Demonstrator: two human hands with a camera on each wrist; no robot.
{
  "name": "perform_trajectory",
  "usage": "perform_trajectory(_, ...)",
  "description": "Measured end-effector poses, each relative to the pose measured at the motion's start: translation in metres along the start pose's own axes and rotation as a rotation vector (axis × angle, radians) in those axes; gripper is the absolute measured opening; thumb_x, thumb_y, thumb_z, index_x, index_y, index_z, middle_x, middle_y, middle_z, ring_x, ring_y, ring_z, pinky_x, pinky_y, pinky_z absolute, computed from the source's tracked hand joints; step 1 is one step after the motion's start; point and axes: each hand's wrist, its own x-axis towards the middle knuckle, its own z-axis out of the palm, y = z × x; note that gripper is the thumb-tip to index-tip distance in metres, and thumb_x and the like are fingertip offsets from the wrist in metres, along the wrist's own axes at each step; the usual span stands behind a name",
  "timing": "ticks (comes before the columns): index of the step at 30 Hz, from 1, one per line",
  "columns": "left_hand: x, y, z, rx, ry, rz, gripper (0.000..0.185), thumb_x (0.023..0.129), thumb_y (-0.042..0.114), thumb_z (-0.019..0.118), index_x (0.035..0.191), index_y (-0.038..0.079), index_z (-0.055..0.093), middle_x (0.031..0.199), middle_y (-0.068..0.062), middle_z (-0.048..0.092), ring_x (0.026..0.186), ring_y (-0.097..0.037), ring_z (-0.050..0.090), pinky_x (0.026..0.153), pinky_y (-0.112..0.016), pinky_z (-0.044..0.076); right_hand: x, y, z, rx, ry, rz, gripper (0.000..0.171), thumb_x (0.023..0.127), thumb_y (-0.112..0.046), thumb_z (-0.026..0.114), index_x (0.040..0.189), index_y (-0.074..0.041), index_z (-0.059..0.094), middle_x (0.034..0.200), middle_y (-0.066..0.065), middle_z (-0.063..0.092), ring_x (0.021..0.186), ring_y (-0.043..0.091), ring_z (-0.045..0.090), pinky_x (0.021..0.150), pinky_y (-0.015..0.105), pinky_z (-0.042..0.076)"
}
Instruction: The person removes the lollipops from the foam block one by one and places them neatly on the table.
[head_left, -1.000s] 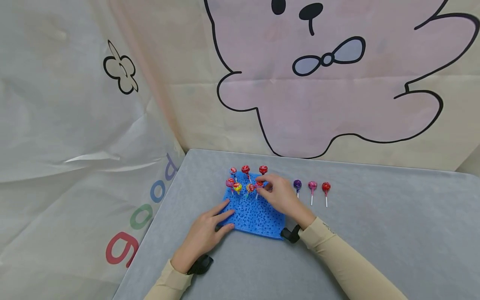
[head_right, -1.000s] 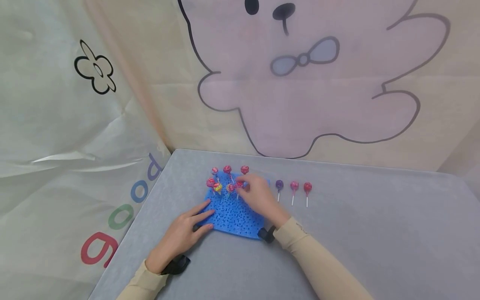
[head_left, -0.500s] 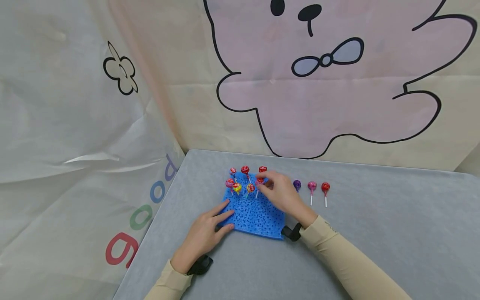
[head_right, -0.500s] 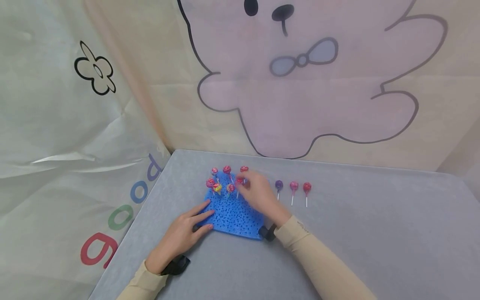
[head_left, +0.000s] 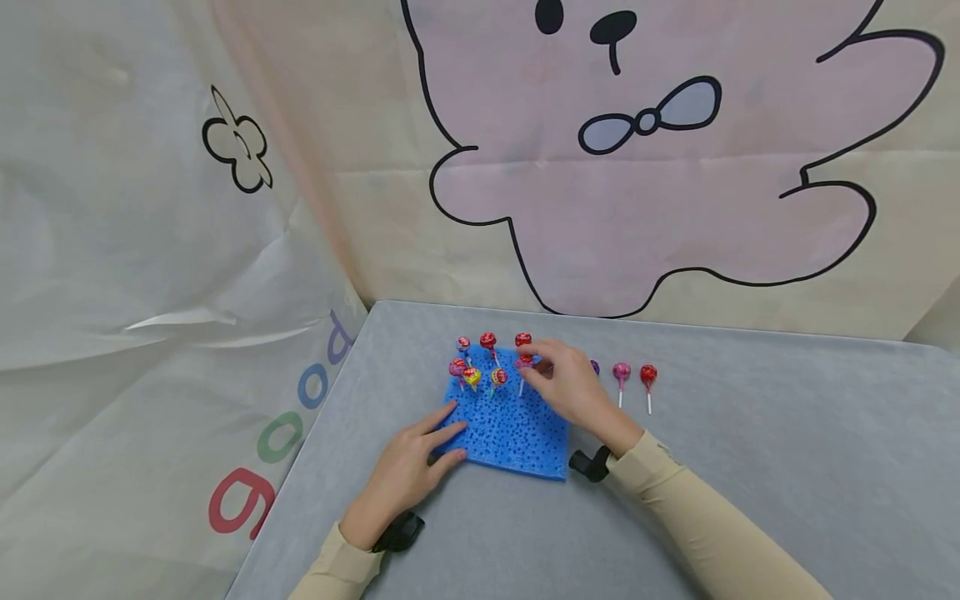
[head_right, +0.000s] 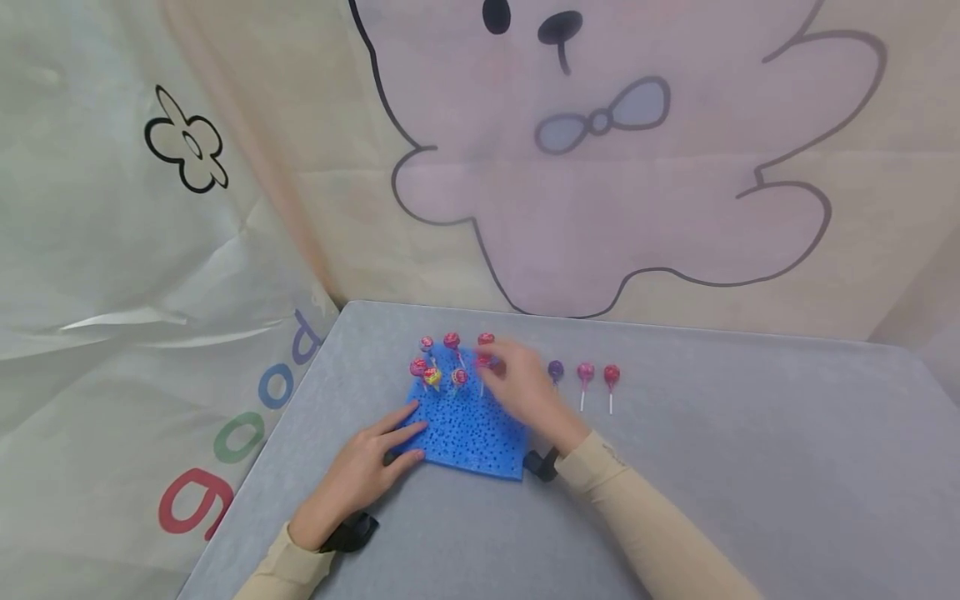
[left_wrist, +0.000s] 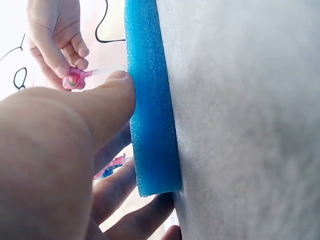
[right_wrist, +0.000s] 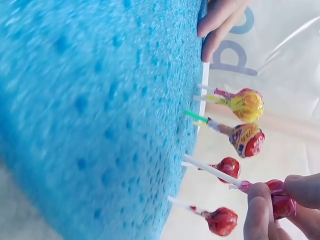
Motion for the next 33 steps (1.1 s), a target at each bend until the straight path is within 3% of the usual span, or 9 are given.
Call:
perform_trajectory(15, -0.001, 0.001, 0.000, -0.004, 0.016, 0.005, 0.048, 0.097, 0.039, 0.074, 0.141, 0.020, 0.068, 0.161, -0.005, 0.050, 0.139, -0.029, 0.057, 0.109, -0.049, 0.052, -0.013, 0.020, -0.022, -0.038, 0.054, -0.014, 0.031, 0.096, -0.011, 0.075, 0.126, -0.004, 0.074, 0.123, 0.015, 0.074, 0.092, 0.026, 0.073, 0.081, 0.043, 0.064)
perform_trajectory(23, -0.002, 0.001, 0.001, 0.004, 0.015, 0.004, 0.048, 0.098, 0.040, 0.074, 0.141, 0.021, 0.068, 0.161, -0.003, 0.050, 0.140, -0.028, 0.057, 0.110, -0.048, 0.051, -0.025, 0.034, -0.039, -0.089, 0.071, -0.003, 0.031, 0.095, -0.010, 0.076, 0.126, -0.005, 0.074, 0.117, 0.013, 0.074, 0.087, 0.022, 0.068, 0.074, 0.031, 0.060)
perform_trajectory(29, -0.001, 0.001, 0.000, -0.004, 0.008, -0.005, 0.049, 0.097, 0.040, 0.074, 0.141, 0.021, 0.068, 0.161, -0.004, 0.049, 0.141, -0.029, 0.056, 0.111, -0.049, 0.051, -0.033, 0.045, -0.053, -0.102, 0.090, -0.011, 0.029, 0.095, -0.006, 0.075, 0.124, -0.002, 0.074, 0.113, 0.015, 0.075, 0.085, 0.024, 0.073, 0.075, 0.039, 0.064)
perform_trajectory(33, -0.001, 0.001, 0.001, -0.004, 0.005, -0.007, 0.049, 0.097, 0.040, 0.074, 0.142, 0.021, 0.068, 0.161, -0.004, 0.049, 0.141, -0.029, 0.057, 0.110, -0.049, 0.051, -0.040, 0.053, -0.064, -0.112, 0.093, 0.007, 0.029, 0.096, -0.006, 0.074, 0.124, -0.002, 0.074, 0.115, 0.016, 0.074, 0.085, 0.025, 0.072, 0.074, 0.033, 0.062)
